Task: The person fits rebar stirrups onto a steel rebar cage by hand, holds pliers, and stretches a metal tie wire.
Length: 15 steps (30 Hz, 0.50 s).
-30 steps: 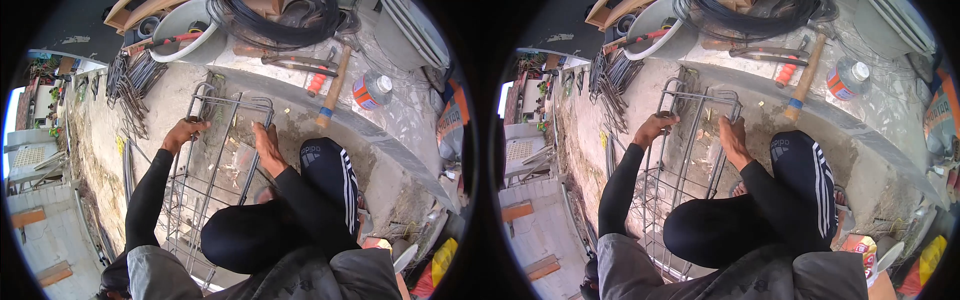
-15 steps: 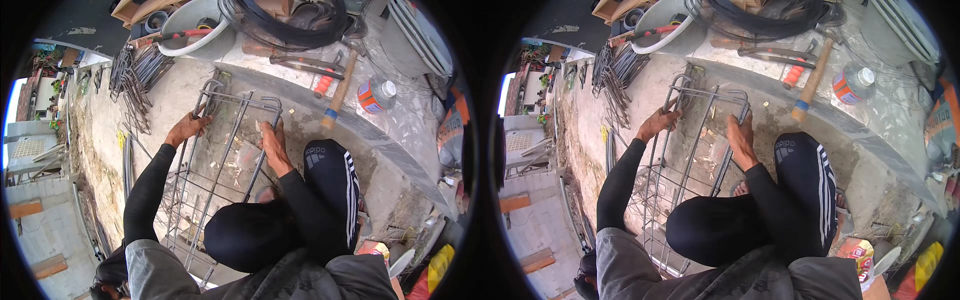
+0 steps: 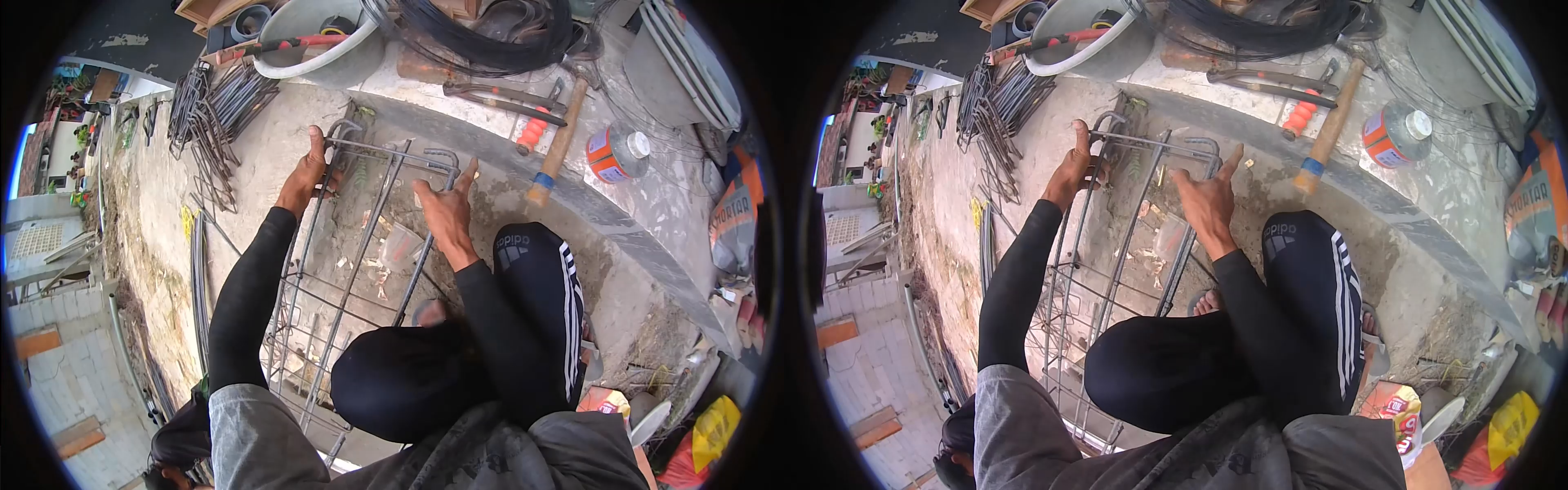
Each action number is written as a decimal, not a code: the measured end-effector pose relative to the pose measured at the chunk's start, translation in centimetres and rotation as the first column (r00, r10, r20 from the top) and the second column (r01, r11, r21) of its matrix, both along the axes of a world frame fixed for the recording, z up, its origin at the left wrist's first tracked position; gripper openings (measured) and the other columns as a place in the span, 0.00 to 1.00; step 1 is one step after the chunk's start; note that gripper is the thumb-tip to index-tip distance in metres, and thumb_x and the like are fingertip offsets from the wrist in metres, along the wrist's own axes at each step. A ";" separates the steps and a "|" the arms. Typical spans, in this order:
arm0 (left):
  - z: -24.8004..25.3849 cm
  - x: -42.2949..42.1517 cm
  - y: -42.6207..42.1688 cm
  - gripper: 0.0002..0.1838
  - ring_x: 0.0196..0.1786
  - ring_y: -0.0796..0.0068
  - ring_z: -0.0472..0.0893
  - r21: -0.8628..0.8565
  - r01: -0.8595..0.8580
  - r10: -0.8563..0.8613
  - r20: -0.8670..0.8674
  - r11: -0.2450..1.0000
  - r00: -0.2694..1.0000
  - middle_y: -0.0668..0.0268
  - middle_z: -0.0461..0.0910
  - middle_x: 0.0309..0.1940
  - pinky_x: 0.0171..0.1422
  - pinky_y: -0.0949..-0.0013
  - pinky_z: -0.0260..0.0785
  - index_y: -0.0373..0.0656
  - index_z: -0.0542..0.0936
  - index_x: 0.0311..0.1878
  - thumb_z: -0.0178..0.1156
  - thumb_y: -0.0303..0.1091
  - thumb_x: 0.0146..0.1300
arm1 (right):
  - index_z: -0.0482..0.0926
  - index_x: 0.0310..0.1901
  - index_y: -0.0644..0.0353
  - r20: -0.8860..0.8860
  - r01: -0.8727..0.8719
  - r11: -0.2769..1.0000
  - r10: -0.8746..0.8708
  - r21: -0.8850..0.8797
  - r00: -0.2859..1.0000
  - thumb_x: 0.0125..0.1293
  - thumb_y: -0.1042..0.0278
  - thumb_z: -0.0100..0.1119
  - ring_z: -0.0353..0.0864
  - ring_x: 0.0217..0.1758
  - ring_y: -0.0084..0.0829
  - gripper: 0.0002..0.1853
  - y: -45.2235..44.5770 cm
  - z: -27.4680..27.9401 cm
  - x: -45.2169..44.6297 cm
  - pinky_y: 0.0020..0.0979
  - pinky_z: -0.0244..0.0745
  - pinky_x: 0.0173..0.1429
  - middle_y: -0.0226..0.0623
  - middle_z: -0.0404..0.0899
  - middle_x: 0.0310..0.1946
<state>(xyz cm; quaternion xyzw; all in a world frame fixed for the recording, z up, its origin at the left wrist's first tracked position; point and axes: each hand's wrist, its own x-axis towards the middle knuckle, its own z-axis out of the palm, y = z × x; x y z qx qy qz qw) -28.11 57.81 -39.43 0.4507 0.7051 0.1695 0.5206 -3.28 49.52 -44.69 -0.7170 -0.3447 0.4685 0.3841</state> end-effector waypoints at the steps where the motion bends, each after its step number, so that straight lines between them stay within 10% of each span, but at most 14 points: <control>1: 0.1 0.3 -0.1 0.63 0.41 0.67 0.80 0.009 0.017 -0.017 -0.012 1.000 1.000 0.58 0.81 0.38 0.46 0.60 0.75 0.44 0.68 0.77 0.33 0.92 0.59 | 0.42 0.83 0.57 0.026 -0.020 1.000 0.020 -0.005 0.999 0.61 0.50 0.68 0.80 0.63 0.56 0.57 0.1 0.2 0.1 0.45 0.75 0.64 0.60 0.76 0.62; 3: 0.2 0.5 -1.0 0.62 0.41 0.68 0.80 0.077 0.039 -0.041 0.022 0.996 0.999 0.58 0.80 0.39 0.45 0.62 0.74 0.46 0.68 0.78 0.35 0.92 0.59 | 0.47 0.81 0.60 0.092 -0.055 0.998 0.058 -0.028 0.994 0.64 0.52 0.64 0.86 0.49 0.62 0.50 0.0 0.4 0.5 0.51 0.78 0.60 0.64 0.85 0.45; 15: -0.5 1.3 0.1 0.47 0.34 0.70 0.78 0.000 -0.061 0.061 -0.010 0.998 0.998 0.61 0.81 0.37 0.37 0.64 0.70 0.49 0.70 0.74 0.40 0.78 0.68 | 0.66 0.60 0.63 0.094 -0.039 0.999 0.036 0.026 0.995 0.64 0.58 0.60 0.86 0.46 0.62 0.27 -0.3 0.1 1.0 0.55 0.75 0.57 0.59 0.85 0.38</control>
